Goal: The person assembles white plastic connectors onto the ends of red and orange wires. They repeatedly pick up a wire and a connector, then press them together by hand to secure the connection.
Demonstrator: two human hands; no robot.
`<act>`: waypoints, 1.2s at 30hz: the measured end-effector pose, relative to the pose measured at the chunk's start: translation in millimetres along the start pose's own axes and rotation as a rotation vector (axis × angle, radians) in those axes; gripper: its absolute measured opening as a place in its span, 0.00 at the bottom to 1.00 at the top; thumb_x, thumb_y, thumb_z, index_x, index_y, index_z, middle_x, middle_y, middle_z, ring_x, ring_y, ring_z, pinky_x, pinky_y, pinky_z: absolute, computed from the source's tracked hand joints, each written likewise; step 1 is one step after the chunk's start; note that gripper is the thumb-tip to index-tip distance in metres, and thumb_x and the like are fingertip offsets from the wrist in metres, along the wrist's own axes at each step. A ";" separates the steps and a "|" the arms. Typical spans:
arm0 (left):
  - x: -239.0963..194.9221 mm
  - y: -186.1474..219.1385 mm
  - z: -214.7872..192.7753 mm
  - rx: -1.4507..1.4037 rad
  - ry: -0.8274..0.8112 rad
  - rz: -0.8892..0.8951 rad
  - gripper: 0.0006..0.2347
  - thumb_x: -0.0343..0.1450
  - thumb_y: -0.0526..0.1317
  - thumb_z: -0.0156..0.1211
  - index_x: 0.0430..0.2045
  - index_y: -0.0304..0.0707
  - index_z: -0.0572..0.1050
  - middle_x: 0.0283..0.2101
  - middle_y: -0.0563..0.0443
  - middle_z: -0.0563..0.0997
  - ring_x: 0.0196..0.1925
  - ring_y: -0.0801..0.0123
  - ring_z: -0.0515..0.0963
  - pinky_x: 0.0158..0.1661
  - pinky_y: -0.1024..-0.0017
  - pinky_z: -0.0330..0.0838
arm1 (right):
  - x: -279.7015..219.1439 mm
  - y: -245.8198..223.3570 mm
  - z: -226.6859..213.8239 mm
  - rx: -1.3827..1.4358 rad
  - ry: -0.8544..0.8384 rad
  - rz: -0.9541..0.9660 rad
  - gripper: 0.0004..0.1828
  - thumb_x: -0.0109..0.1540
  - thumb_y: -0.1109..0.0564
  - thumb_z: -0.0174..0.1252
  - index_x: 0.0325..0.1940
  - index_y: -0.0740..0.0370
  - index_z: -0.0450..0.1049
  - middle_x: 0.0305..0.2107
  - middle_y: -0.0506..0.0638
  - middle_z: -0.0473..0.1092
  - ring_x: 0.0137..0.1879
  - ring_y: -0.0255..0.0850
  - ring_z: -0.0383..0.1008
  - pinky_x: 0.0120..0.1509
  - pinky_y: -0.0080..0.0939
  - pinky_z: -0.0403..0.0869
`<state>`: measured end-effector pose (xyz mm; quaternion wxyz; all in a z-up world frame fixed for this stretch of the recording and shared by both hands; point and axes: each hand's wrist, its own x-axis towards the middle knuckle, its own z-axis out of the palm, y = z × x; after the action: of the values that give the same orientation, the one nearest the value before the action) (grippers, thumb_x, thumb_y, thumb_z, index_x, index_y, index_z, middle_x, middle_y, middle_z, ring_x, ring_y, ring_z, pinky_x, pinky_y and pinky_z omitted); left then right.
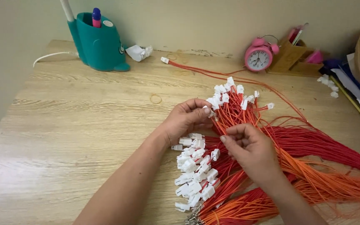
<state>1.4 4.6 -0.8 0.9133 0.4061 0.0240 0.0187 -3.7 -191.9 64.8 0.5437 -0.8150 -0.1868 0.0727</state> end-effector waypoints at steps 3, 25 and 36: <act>-1.0 2.0 3.2 -0.022 -0.001 -0.001 0.10 0.65 0.34 0.67 0.38 0.35 0.76 0.31 0.47 0.81 0.35 0.58 0.84 0.43 0.59 0.82 | 1.0 -8.4 4.3 -0.163 -0.002 -0.050 0.08 0.55 0.62 0.65 0.35 0.70 0.77 0.17 0.56 0.70 0.20 0.36 0.70 0.20 0.34 0.73; 8.7 -3.5 -10.3 -0.018 -0.019 -0.089 0.10 0.67 0.38 0.65 0.40 0.38 0.75 0.33 0.43 0.81 0.41 0.50 0.83 0.46 0.54 0.79 | 30.3 12.5 -5.6 0.087 -0.125 0.127 0.08 0.60 0.61 0.51 0.28 0.67 0.69 0.14 0.50 0.56 0.14 0.37 0.60 0.16 0.36 0.61; 4.5 -0.5 -6.8 0.006 -0.019 -0.069 0.11 0.66 0.37 0.66 0.39 0.39 0.75 0.33 0.45 0.81 0.42 0.53 0.83 0.48 0.55 0.79 | 29.4 8.4 -1.7 0.119 -0.137 0.145 0.08 0.61 0.60 0.51 0.30 0.67 0.68 0.16 0.47 0.53 0.15 0.33 0.56 0.17 0.31 0.57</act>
<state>5.4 9.6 -5.8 0.9125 0.4077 0.0296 -0.0166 25.8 -184.9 60.3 0.5705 -0.7857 -0.1593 0.1782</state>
